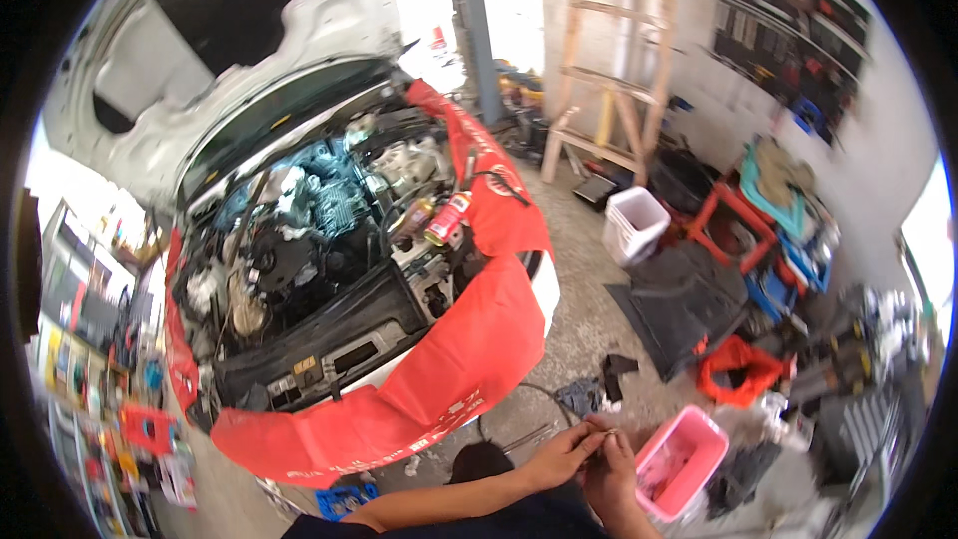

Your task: The person handles small engine components by hand, installs them into the car engine compartment, and positions parts within the engine bay.

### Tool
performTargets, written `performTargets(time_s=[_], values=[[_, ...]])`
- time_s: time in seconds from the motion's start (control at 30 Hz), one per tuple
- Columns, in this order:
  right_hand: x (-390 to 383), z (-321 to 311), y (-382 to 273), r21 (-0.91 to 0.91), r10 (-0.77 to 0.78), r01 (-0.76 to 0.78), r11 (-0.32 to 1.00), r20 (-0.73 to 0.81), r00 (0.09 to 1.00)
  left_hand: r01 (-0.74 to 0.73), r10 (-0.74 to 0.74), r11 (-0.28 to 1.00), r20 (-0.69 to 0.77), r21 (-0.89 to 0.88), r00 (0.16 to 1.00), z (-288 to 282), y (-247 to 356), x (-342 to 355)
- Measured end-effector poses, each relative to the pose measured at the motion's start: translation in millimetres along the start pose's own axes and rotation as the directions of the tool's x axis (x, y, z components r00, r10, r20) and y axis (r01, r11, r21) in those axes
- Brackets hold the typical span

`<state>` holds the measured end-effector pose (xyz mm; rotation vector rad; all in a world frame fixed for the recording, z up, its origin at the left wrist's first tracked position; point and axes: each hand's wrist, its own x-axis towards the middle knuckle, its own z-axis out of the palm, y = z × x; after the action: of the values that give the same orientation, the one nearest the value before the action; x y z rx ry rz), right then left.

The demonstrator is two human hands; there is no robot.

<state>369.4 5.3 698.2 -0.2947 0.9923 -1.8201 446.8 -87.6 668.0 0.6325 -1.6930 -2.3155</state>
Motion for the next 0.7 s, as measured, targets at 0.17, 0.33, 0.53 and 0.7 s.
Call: performTargets(time_s=[0.17, 0.33, 0.53, 0.7], values=[[133, -13, -36, 0.336, 0.231, -0.227, 0.914, 0.028, 0.973, -0.365, 0.465, 0.867, -0.29, 0.339, 0.836, -5, 57, 97], [275, -29, -37, 0.134, 0.426, -0.407, 0.904, -0.182, 0.886, -0.593, 0.762, 0.644, -0.331, 0.483, 0.557, -57, 67, 215], [483, -13, -47, -0.211, 0.59, -0.642, 0.737, -0.263, 0.763, -0.653, 0.592, 0.746, -0.575, 0.127, 0.565, -186, 129, 301], [596, 77, -94, -0.232, 0.69, -0.729, 0.644, -0.237, 0.684, -0.619, 0.313, 0.782, -0.811, -0.077, 0.495, -322, 205, 307]])
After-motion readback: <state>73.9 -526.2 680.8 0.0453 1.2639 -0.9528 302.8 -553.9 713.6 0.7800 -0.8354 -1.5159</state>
